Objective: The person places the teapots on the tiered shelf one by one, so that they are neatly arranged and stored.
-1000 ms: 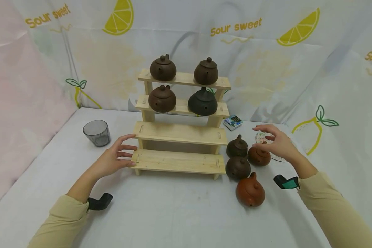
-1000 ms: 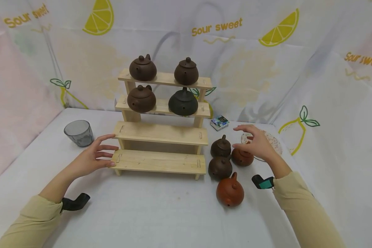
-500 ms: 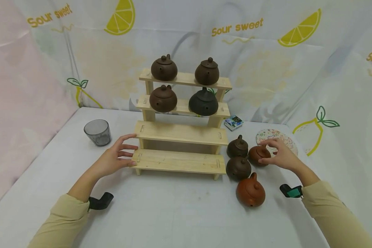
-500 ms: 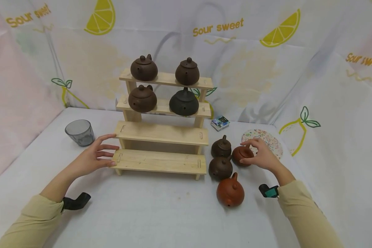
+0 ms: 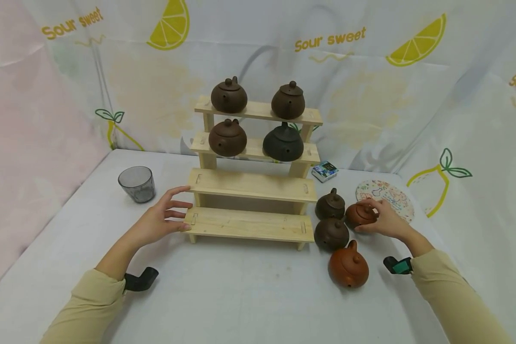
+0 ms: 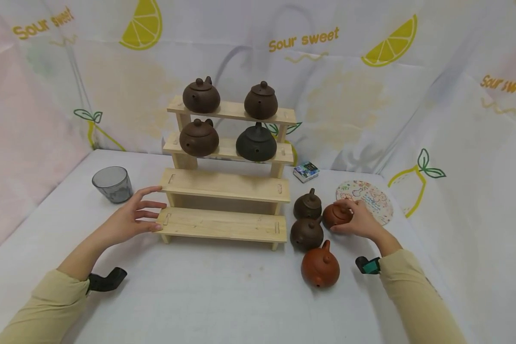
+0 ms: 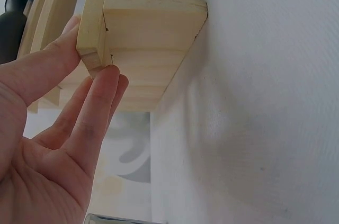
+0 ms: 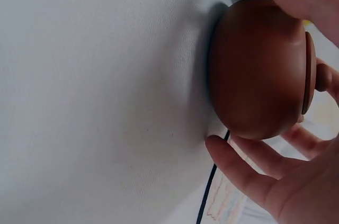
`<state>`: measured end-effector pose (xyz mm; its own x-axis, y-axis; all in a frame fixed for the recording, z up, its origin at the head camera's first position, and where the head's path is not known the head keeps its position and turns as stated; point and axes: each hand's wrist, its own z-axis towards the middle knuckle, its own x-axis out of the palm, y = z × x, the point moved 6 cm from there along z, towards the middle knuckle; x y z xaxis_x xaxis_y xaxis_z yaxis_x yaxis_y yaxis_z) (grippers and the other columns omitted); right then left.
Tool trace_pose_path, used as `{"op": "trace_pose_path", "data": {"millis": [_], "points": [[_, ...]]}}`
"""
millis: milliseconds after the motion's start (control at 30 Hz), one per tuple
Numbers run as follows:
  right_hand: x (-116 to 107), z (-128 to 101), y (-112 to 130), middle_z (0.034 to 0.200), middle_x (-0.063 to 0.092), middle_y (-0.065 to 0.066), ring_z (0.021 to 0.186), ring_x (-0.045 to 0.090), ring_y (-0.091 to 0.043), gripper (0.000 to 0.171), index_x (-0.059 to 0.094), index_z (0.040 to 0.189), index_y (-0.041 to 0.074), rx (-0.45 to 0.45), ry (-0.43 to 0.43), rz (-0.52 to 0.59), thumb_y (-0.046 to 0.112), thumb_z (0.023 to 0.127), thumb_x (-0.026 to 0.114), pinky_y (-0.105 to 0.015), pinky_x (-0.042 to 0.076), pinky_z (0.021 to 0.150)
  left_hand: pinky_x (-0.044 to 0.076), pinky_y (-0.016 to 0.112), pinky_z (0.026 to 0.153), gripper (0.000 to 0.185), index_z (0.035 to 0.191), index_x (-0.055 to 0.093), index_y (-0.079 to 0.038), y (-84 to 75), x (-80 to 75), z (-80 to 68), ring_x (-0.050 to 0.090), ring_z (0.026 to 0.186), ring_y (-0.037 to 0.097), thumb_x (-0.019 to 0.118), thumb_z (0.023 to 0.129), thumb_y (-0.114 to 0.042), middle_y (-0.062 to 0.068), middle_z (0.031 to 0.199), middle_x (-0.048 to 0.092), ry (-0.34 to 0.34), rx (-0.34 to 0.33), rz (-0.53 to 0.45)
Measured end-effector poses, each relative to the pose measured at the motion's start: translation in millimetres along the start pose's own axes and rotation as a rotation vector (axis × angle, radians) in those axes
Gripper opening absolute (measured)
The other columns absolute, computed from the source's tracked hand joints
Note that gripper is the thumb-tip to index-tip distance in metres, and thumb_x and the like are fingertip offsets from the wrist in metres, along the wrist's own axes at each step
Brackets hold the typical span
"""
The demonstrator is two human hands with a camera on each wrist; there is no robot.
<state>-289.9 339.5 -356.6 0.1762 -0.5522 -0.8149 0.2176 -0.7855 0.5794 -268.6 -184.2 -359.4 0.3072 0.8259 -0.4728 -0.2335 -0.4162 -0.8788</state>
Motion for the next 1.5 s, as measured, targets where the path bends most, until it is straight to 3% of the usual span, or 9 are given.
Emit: {"op": "trace_pose_path", "data": {"millis": [133,267,433,633,1000,1333,1500], "points": [[3,1,-2,0.12,0.046,-0.026,0.111,0.038,-0.039,0.068,0.044,0.13,-0.001,-0.008,0.035,0.04,0.022,0.076,0.078,-0.052,0.034,0.089,0.053,0.04,0.077,0.088,0.146,0.021,-0.026,-0.9,0.3,-0.3,0.055,0.107,0.04,0.075,0.078,-0.008,0.024,0.128,0.05,0.0,-0.005,-0.006],[2,1,-1,0.121,0.052,-0.023,0.108,0.046,-0.034,0.067,0.044,0.131,-0.003,-0.013,0.035,0.065,0.021,0.077,0.077,-0.046,0.038,0.088,0.053,0.039,0.077,0.088,0.146,0.021,-0.026,-0.5,0.7,0.7,0.055,0.107,0.039,0.075,0.078,-0.008,0.024,0.128,0.05,-0.001,-0.002,-0.008],[3,1,-6,0.123,0.049,-0.021,0.106,0.047,-0.03,0.069,0.045,0.132,-0.001,0.049,0.036,0.097,0.022,0.076,0.079,-0.038,0.042,0.083,0.053,0.038,0.076,0.087,0.145,0.022,-0.026,0.5,1.4,0.3,0.055,0.107,0.039,0.076,0.078,-0.009,0.023,0.128,0.05,-0.001,0.005,-0.004],[-1,-2,-6,0.128,0.045,-0.023,0.11,0.044,-0.033,0.07,0.046,0.132,0.0,0.09,0.018,0.118,0.023,0.075,0.08,-0.043,0.039,0.087,0.053,0.038,0.076,0.088,0.146,0.022,-0.025,-0.1,1.6,1.0,0.055,0.107,0.039,0.075,0.078,-0.009,0.024,0.128,0.05,0.003,0.011,-0.005],[-22,-13,19,0.122,0.046,-0.019,0.101,0.048,-0.031,0.073,0.045,0.134,0.002,0.079,-0.027,0.108,0.024,0.074,0.081,-0.031,0.047,0.073,0.053,0.037,0.076,0.088,0.146,0.022,-0.025,0.1,1.1,1.3,0.055,0.106,0.039,0.076,0.078,-0.008,0.024,0.128,0.05,-0.001,0.013,-0.002],[-37,-13,51,0.14,0.033,-0.019,0.103,0.047,-0.04,0.072,0.046,0.134,0.004,0.033,-0.062,0.139,0.023,0.074,0.08,-0.034,0.051,0.067,0.053,0.036,0.076,0.088,0.146,0.021,-0.025,-1.3,0.7,-0.2,0.055,0.107,0.04,0.075,0.078,-0.007,0.025,0.129,0.049,0.0,0.014,-0.011],[-39,-12,69,0.136,0.036,-0.016,0.104,0.045,-0.036,0.073,0.046,0.135,0.007,0.036,-0.052,0.137,0.027,0.074,0.081,-0.035,0.05,0.068,0.053,0.036,0.075,0.088,0.145,0.022,-0.026,1.6,1.3,1.0,0.056,0.106,0.039,0.076,0.078,-0.008,0.023,0.128,0.05,-0.005,0.011,0.01]]}}
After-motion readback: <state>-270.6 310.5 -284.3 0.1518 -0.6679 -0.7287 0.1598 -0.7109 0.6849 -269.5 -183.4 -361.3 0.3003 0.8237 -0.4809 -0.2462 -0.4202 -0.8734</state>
